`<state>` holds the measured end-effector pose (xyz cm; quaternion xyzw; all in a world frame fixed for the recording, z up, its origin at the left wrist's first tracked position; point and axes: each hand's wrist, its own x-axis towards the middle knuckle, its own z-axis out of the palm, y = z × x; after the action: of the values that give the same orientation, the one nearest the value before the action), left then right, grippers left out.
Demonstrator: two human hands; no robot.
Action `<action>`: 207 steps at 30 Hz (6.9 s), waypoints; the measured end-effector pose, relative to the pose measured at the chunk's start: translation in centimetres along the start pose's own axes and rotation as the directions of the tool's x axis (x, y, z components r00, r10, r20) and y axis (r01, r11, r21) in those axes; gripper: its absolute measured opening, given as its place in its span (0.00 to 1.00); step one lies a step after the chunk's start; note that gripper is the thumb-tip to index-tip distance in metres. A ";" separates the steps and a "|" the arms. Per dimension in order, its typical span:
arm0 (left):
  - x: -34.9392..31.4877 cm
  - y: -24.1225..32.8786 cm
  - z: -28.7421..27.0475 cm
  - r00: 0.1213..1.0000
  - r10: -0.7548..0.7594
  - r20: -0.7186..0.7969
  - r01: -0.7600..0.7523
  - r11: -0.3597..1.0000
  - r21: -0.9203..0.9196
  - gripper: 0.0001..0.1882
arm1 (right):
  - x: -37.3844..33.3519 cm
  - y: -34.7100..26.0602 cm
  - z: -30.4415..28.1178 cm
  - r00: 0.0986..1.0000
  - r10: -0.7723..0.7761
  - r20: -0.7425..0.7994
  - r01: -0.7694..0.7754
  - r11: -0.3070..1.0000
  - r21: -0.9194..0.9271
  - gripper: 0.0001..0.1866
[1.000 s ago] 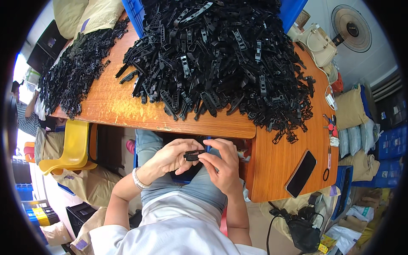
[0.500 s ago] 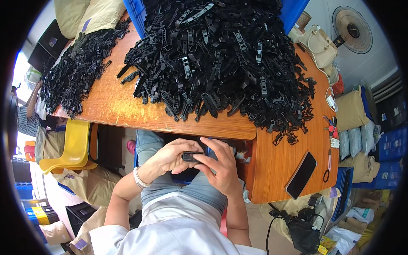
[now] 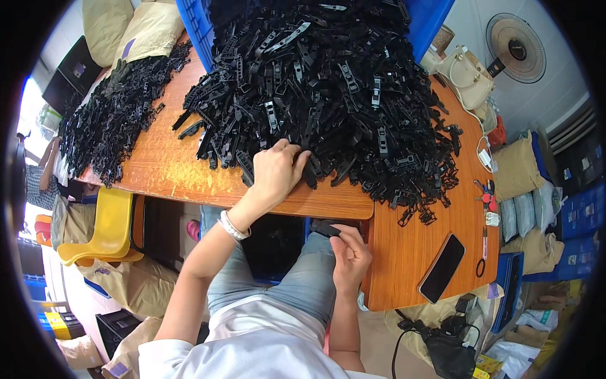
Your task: Inspecting and sorting small black zipper components on a factory workbench.
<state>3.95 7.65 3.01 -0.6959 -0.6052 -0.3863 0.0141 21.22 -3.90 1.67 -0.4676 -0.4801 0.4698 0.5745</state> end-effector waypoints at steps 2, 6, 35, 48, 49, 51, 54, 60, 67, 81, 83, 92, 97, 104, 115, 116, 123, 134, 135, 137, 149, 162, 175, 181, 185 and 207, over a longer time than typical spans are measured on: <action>0.0 0.0 1.0 0.999 -0.032 -0.018 0.032 0.999 0.017 0.11 | 0.2 0.3 0.3 1.000 0.011 -0.005 -0.011 1.000 -0.013 0.09; 0.1 0.0 2.0 0.966 -0.176 -0.191 0.151 0.978 -0.142 0.09 | 0.9 0.9 0.9 0.998 -0.059 0.000 0.059 0.996 -0.065 0.10; -7.4 1.8 -4.8 0.613 -0.346 0.710 0.783 0.148 -0.604 0.24 | 1.0 0.0 3.0 0.994 0.106 -0.003 -0.106 0.991 -0.083 0.06; -8.3 2.5 -4.5 0.638 -0.312 0.704 0.765 0.158 -0.624 0.25 | 0.4 0.6 2.6 0.996 -0.090 0.024 0.093 0.963 -0.254 0.05; -8.7 2.2 -4.2 0.634 -0.273 0.724 0.770 0.139 -0.622 0.25 | 0.3 0.5 2.7 0.996 -0.090 0.025 0.093 0.962 -0.255 0.05; -8.8 2.3 -4.2 0.626 -0.237 0.743 0.778 0.124 -0.615 0.24 | -0.1 0.5 2.6 0.995 -0.080 0.052 0.090 0.967 -0.239 0.05; -8.4 2.5 -4.4 0.575 -0.330 0.749 0.809 0.090 -0.581 0.30 | -0.1 0.8 2.5 0.996 0.001 0.084 0.007 0.995 -0.095 0.05; -8.3 2.1 -4.1 0.489 -0.401 0.775 0.858 0.061 -0.510 0.30 | -0.2 0.1 2.4 0.996 0.032 0.082 -0.029 0.999 -0.041 0.06; -9.1 2.2 -4.5 0.579 -0.260 0.773 0.790 -0.053 -0.610 0.26 | 0.0 0.0 2.5 0.988 -0.147 0.036 0.151 0.927 -0.343 0.06; -9.8 1.8 -5.7 0.735 -0.004 0.679 0.678 0.029 -0.734 0.09 | -1.3 -0.1 2.9 0.978 0.039 0.205 -0.065 0.990 0.124 0.10; -9.7 1.5 -5.7 0.732 0.016 0.681 0.673 0.139 -0.727 0.12 | -1.1 0.1 2.9 0.976 0.051 0.211 -0.079 0.988 0.130 0.09; -8.2 -3.3 -5.9 0.990 -0.121 0.065 0.113 0.987 0.118 0.09 | -0.7 1.7 2.7 0.983 0.101 0.153 -0.118 0.988 0.102 0.09; -8.9 -5.7 -6.4 0.974 -0.219 0.050 0.198 0.941 0.273 0.13 | -0.7 2.0 2.7 0.973 0.118 0.199 -0.141 0.984 0.110 0.08; -9.9 -3.5 -8.8 0.860 -0.429 0.276 0.510 0.712 -0.482 0.07 | -0.6 1.5 2.9 0.942 0.154 0.300 -0.182 0.981 0.068 0.08; -9.8 -0.4 -9.3 0.708 -0.084 0.701 0.686 0.313 -0.656 0.13 | 0.3 0.6 2.9 0.897 -0.113 0.428 0.104 0.994 0.045 0.09; -9.6 -0.5 -9.4 0.708 -0.084 0.701 0.687 0.313 -0.656 0.13 | 0.4 0.4 2.8 0.897 -0.112 0.428 0.103 0.994 0.044 0.09; -9.0 0.1 -9.4 0.628 -0.108 0.771 0.748 0.357 -0.559 0.13 | 1.0 -0.1 2.2 0.862 -0.183 0.472 0.186 0.982 0.041 0.09; -9.3 1.6 -10.0 0.753 -0.097 0.650 0.600 0.506 -0.619 0.16 | -0.1 -1.4 2.5 0.900 -0.237 0.365 0.335 0.912 -0.235 0.11; -9.5 1.8 -10.1 0.812 -0.026 0.583 0.459 0.644 -0.612 0.20 | -0.3 -1.3 2.5 0.903 -0.207 0.376 0.317 0.913 -0.258 0.11; -9.1 2.3 -10.7 0.813 -0.016 0.582 0.415 0.716 -0.561 0.20 | -0.2 -1.1 2.5 0.905 -0.178 0.387 0.299 0.912 -0.281 0.12; -10.7 1.4 -9.0 0.874 0.176 0.453 0.082 0.865 -0.495 0.19 | -0.3 0.6 2.0 0.882 -0.214 0.419 0.328 0.919 -0.221 0.14; -8.4 -7.1 -8.9 0.950 -0.295 0.097 0.307 0.845 -0.437 0.05 | -0.4 0.4 3.4 0.806 -0.021 0.591 0.184 0.959 -0.217 0.16; 2.8 -25.3 -8.8 0.869 -0.354 -0.346 0.399 0.915 0.066 0.08 | -1.4 3.3 0.1 0.844 0.119 0.523 0.051 0.953 -0.299 0.09; 2.7 -27.9 -8.0 0.844 -0.494 -0.206 0.532 0.819 0.214 0.16 | -1.5 4.4 -0.1 0.840 0.223 0.494 -0.051 0.940 -0.338 0.08; 2.5 -25.8 -8.1 0.858 -0.500 -0.119 0.514 0.841 0.169 0.09 | -0.7 4.8 0.1 0.836 0.273 0.477 -0.093 0.926 -0.366 0.08; 5.5 -22.8 -7.8 0.772 -0.608 0.183 0.617 0.787 0.013 0.10 | 0.0 4.2 2.5 0.833 0.251 0.493 -0.007 0.896 -0.443 0.09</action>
<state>-19.74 14.51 1.38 -0.4929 -0.7880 -0.3204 -0.1829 18.40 -3.15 -2.26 -0.4621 -0.6784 0.5049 0.2670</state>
